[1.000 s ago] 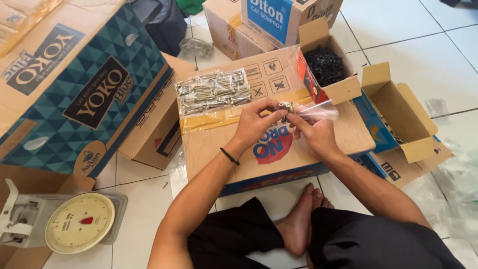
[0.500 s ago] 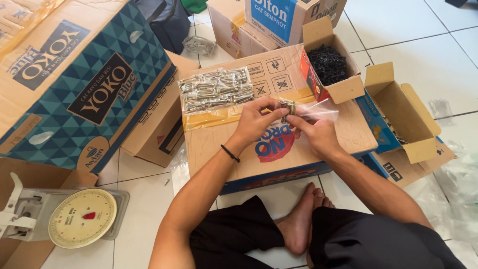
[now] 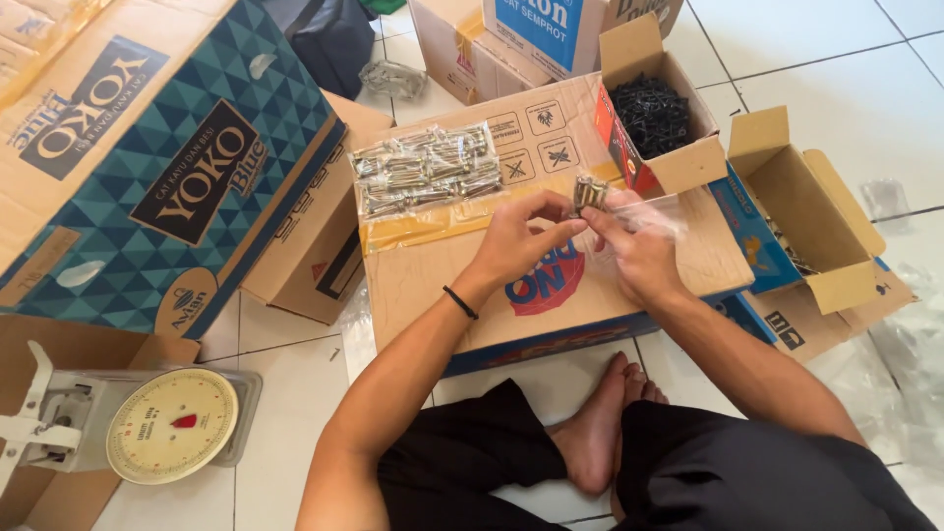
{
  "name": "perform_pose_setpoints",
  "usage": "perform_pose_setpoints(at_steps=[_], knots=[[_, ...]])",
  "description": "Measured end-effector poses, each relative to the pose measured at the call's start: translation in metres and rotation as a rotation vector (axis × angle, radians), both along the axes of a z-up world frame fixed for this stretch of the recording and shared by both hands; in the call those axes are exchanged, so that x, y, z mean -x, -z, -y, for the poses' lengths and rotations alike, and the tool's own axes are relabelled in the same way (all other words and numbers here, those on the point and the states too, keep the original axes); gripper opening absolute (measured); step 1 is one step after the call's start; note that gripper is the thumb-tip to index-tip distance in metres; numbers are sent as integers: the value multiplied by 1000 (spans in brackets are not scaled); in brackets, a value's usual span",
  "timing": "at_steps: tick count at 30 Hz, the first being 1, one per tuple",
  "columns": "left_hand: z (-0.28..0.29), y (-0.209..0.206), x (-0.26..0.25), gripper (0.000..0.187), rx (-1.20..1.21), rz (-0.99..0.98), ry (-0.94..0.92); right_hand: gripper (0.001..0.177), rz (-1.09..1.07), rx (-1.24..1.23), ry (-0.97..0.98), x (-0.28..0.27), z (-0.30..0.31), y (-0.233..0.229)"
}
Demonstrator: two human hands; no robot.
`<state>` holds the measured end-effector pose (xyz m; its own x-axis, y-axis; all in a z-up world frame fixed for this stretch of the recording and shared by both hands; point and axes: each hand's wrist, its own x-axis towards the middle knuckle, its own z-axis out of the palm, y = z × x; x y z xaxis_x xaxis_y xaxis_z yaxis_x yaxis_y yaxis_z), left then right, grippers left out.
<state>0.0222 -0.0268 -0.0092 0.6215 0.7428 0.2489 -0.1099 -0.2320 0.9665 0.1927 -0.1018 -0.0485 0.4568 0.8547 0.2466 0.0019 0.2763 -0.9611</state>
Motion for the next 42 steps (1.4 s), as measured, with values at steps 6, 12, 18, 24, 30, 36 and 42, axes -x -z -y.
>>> perform_pose_setpoints(at_steps=[6,12,18,24,30,36,42], knots=[[-3,17,-9,23,123,165,47,14,-129,41,-37,15,6,-22],[-2,14,-7,23,210,212,128,13,-174,-50,-55,8,2,-10],[-7,14,-6,15,179,190,32,16,-157,2,-112,9,4,5],[14,-20,-9,13,540,331,-40,18,5,35,-162,10,13,-26],[-17,4,2,22,772,411,36,29,233,236,-255,-24,41,-68],[-36,19,3,37,887,384,-10,16,686,443,279,-164,84,-91],[-25,-16,8,33,849,351,-104,39,971,1354,-62,-184,64,-87]])
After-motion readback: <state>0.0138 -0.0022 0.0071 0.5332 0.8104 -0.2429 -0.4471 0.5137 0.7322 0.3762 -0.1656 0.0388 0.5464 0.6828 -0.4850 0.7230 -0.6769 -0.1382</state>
